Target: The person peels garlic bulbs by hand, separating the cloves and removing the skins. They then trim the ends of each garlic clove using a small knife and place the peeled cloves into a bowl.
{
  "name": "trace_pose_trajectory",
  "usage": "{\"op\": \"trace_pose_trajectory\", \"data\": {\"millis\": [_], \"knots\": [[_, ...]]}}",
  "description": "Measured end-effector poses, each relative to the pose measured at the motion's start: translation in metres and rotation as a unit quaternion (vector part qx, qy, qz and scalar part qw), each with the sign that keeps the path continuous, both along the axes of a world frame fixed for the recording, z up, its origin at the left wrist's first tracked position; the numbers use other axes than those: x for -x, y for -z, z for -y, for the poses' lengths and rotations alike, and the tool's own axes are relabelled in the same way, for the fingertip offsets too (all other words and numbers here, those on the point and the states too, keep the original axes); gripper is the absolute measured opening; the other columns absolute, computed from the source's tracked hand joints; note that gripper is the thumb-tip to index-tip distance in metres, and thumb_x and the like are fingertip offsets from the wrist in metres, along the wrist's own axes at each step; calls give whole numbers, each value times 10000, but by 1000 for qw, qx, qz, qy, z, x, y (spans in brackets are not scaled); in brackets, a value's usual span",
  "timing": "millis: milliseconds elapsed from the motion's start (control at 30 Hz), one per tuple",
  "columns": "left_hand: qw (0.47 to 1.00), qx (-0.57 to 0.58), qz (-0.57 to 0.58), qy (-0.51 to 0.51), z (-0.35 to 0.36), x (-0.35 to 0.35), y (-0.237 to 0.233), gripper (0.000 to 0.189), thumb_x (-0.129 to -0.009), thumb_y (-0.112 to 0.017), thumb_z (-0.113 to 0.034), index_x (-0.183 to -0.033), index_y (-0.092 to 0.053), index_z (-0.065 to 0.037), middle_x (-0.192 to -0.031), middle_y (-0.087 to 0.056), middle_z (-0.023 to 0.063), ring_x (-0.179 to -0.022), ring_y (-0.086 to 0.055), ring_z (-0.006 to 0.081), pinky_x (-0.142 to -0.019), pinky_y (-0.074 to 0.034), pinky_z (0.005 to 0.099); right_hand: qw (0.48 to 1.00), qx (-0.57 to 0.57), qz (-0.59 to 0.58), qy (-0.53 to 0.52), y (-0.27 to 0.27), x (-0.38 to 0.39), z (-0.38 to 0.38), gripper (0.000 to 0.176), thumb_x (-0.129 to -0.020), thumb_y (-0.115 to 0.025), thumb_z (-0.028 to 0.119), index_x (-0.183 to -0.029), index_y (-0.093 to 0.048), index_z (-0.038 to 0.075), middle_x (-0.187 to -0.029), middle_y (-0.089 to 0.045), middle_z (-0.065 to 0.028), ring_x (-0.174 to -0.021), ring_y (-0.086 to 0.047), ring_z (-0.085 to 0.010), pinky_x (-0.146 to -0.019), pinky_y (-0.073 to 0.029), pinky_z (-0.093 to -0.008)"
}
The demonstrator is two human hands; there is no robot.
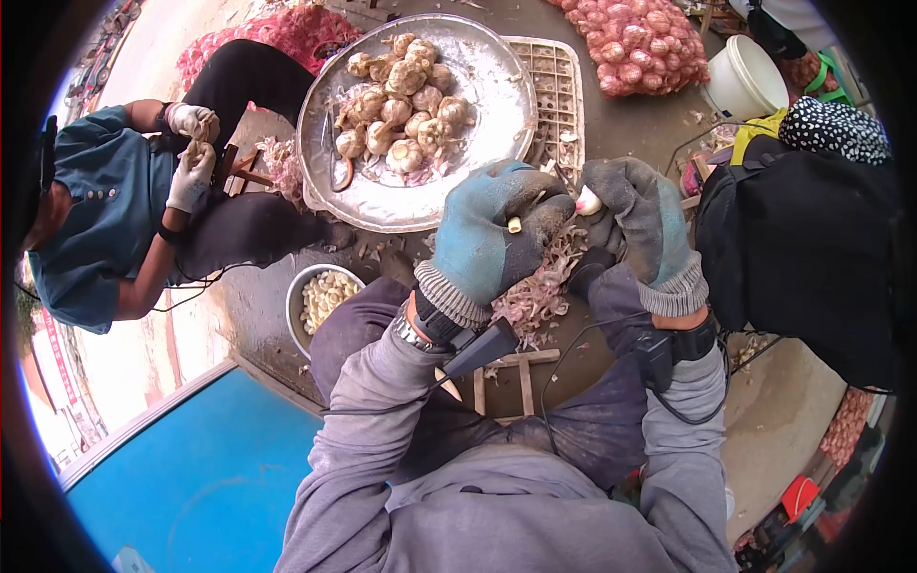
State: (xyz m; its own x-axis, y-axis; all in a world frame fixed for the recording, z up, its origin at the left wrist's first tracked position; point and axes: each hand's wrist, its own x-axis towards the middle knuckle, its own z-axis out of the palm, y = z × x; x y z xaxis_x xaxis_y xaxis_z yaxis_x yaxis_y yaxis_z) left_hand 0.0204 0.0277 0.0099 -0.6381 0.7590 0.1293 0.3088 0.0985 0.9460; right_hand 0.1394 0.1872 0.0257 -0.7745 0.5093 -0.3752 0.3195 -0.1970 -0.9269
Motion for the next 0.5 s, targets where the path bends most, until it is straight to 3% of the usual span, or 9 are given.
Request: {"op": "trace_pose_trajectory", "data": {"millis": [100, 300, 433, 500], "knots": [[998, 16, -50, 22, -4, -6, 1, 159, -817, -773, -47, -974, -745, -33, -896, -713, 111, -820, -677, 251, -762, -529, 348, 999, 29, 20, 21, 2, 3, 4, 359, -952, -712, 368, -964, -673, 12, -732, -660, -19, -546, -582, -67, -472, -455, -204], [996, -8, -86, 31, -3, -3, 2, 189, -786, -771, -29, -973, -742, -29, -879, -713, 125, -819, -687, 286, -748, -534, 360, 1000, 25, 6, 17, 6, 3, 8, 359, -949, -719, 359, -978, -676, 4, -772, -669, -26, -553, -577, -70, -487, -467, -210], [996, -36, -80, 31, -2, -2, 7, 177, -797, -760, -29, -973, -739, -25, -859, -708, 118, -778, -686, 250, -711, -532, 344, 999, 39, 17, -9, 2, 0, 7, 359, -952, -718, 351, -1010, -679, -1, -780, -670, -27, -557, -580, -70, -486, -468, -208], [999, 12, -22, 30, 1, -4, 8, 152, -824, -742, -36, -972, -735, -3, -855, -714, 94, -750, -675, 181, -685, -528, 309, 999, 26, 21, -8, 3, -2, 9, 354, -962, -708, 342, -1043, -682, -1, -786, -675, -26, -569, -596, -69, -487, -470, -206]]}}
